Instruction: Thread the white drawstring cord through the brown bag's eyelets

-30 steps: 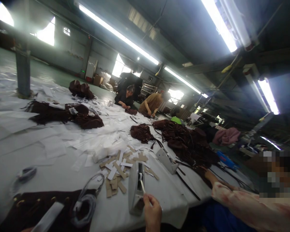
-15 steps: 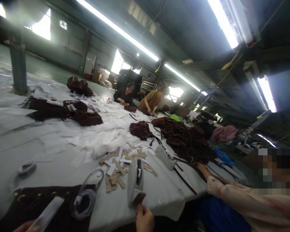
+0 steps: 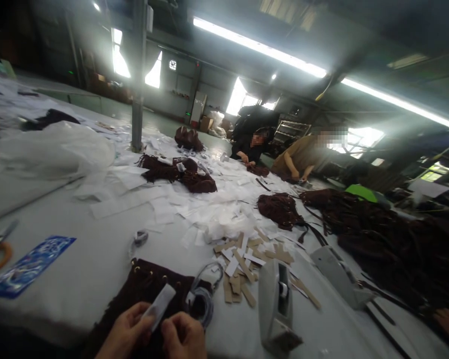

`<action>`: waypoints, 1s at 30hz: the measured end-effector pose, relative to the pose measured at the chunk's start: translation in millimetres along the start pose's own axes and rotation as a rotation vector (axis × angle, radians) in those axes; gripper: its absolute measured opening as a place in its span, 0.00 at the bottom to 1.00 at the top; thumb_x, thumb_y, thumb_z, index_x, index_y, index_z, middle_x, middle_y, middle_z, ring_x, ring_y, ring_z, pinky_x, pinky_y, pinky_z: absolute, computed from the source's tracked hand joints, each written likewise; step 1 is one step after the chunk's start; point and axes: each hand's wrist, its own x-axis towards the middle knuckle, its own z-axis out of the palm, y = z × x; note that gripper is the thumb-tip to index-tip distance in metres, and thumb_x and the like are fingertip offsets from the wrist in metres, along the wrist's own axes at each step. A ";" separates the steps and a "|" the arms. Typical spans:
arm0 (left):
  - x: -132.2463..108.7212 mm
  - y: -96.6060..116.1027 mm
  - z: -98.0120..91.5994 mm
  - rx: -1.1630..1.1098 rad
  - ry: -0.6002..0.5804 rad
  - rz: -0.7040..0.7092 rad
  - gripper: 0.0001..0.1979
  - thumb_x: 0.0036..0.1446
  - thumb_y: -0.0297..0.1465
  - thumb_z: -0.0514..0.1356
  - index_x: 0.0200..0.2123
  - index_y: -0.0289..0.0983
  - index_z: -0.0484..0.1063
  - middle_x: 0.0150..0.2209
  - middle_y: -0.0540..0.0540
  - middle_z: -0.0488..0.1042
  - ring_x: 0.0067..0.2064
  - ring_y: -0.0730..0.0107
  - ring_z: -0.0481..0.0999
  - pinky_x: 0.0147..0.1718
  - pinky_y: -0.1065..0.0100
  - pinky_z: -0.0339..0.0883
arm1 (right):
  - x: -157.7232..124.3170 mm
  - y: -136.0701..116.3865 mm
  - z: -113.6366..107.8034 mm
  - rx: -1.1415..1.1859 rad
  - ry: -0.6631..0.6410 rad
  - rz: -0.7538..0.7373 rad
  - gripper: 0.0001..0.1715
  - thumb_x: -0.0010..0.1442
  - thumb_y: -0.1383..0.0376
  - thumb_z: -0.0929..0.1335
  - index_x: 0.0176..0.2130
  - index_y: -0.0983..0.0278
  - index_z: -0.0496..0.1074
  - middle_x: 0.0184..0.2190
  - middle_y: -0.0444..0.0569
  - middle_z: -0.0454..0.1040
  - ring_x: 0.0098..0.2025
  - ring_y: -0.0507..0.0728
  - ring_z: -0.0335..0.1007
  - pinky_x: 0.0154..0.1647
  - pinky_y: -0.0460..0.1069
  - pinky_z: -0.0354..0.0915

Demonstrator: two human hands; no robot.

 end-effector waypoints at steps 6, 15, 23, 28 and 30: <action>2.3 -1.8 3.3 -0.039 0.050 0.014 0.25 0.41 0.51 0.67 0.28 0.34 0.70 0.17 0.53 0.67 0.19 0.76 0.63 0.18 0.75 0.55 | 29.7 -3.1 17.4 -0.322 0.076 0.057 0.27 0.54 0.47 0.66 0.18 0.65 0.67 0.15 0.44 0.66 0.19 0.50 0.60 0.20 0.45 0.52; 21.1 -14.1 0.2 -0.072 0.006 -0.062 0.29 0.39 0.57 0.64 0.28 0.35 0.68 0.15 0.54 0.66 0.15 0.76 0.63 0.14 0.75 0.54 | 33.2 -8.0 19.4 -0.303 0.088 0.208 0.26 0.53 0.48 0.66 0.17 0.64 0.66 0.12 0.44 0.65 0.15 0.49 0.57 0.15 0.45 0.49; 30.4 -15.7 2.1 -0.119 0.021 -0.040 0.28 0.41 0.56 0.64 0.25 0.37 0.65 0.12 0.57 0.62 0.11 0.80 0.57 0.12 0.76 0.47 | 39.4 -6.6 2.3 0.046 -0.128 0.256 0.35 0.39 0.38 0.70 0.25 0.67 0.68 0.15 0.42 0.67 0.14 0.47 0.58 0.14 0.42 0.53; 23.4 2.0 4.5 -0.350 -0.075 -0.204 0.26 0.38 0.51 0.70 0.23 0.36 0.64 0.13 0.57 0.61 0.12 0.86 0.52 0.12 0.79 0.45 | 37.3 7.8 5.0 0.143 0.049 0.217 0.36 0.42 0.45 0.73 0.41 0.65 0.62 0.14 0.39 0.69 0.13 0.48 0.57 0.13 0.41 0.52; 17.4 18.2 6.8 -0.483 -0.195 -0.349 0.25 0.37 0.46 0.72 0.22 0.34 0.65 0.15 0.56 0.62 0.12 0.88 0.50 0.12 0.80 0.43 | 37.0 13.7 13.1 0.127 0.077 0.136 0.32 0.44 0.47 0.73 0.39 0.64 0.63 0.16 0.40 0.70 0.15 0.49 0.60 0.14 0.41 0.54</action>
